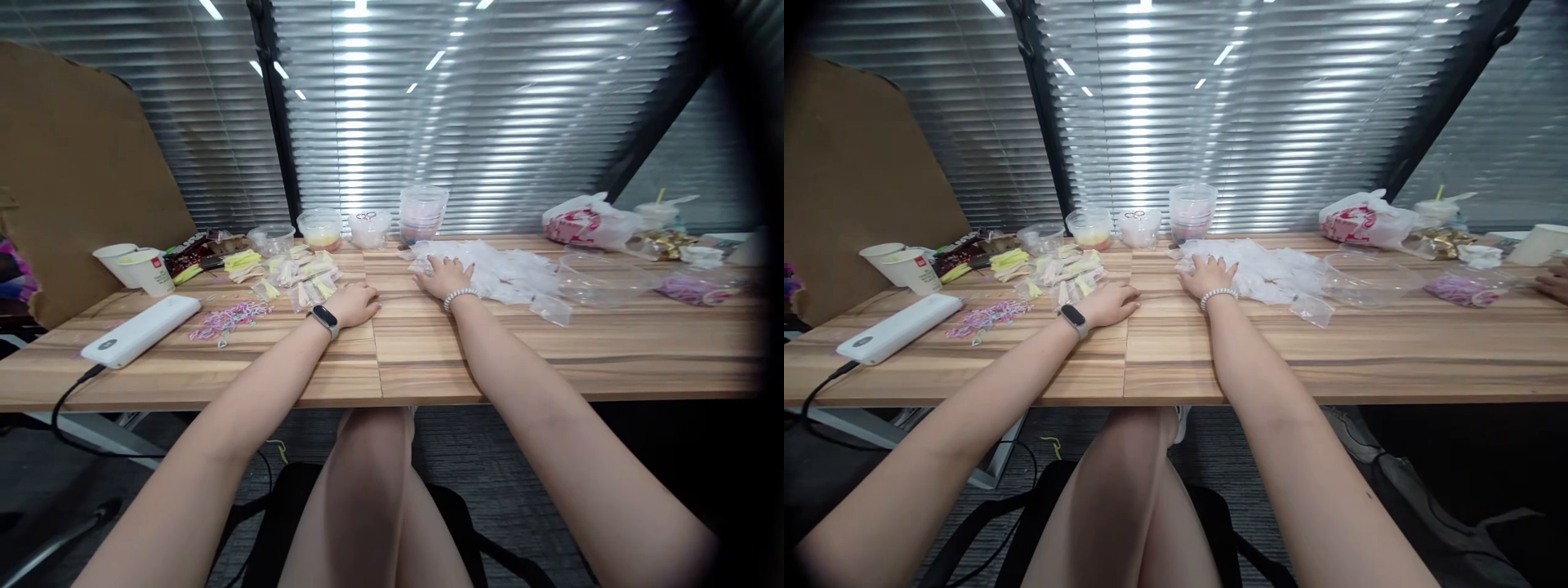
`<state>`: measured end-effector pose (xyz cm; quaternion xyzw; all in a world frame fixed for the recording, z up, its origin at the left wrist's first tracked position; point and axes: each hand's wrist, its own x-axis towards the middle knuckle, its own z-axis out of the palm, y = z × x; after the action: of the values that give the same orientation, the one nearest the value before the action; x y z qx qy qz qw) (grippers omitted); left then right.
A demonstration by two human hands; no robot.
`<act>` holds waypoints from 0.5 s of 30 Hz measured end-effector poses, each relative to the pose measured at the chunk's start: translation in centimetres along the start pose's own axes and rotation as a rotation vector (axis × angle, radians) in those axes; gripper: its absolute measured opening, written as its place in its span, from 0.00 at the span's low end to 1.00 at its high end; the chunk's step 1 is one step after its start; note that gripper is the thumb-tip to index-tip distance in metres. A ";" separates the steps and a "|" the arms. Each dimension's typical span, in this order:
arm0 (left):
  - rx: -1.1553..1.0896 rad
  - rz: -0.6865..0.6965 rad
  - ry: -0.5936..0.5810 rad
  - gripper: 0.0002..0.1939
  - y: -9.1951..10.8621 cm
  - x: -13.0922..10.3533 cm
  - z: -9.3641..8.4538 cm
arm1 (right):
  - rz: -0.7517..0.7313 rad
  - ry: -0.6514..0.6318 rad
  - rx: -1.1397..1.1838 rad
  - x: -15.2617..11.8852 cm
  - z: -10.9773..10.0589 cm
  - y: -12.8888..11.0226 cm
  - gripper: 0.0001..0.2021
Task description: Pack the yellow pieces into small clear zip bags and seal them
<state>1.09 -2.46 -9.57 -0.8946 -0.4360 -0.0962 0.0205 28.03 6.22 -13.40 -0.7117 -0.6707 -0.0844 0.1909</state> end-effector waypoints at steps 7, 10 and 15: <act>-0.007 -0.015 -0.016 0.21 0.1 0.0 0.0 | 0.042 -0.118 -0.004 0.4 -0.6 0.5 0.42; -0.014 -0.001 -0.014 0.21 0.1 0.0 -0.1 | 0.062 -0.199 0.037 0.9 -0.8 1.0 0.44; -0.006 -0.008 -0.027 0.21 0.3 -0.1 -0.3 | 0.110 -0.232 0.041 1.6 -1.5 1.5 0.42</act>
<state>1.21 -2.73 -9.31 -0.8940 -0.4396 -0.0854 0.0115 29.89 7.07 -11.66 -0.7483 -0.6500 0.0227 0.1307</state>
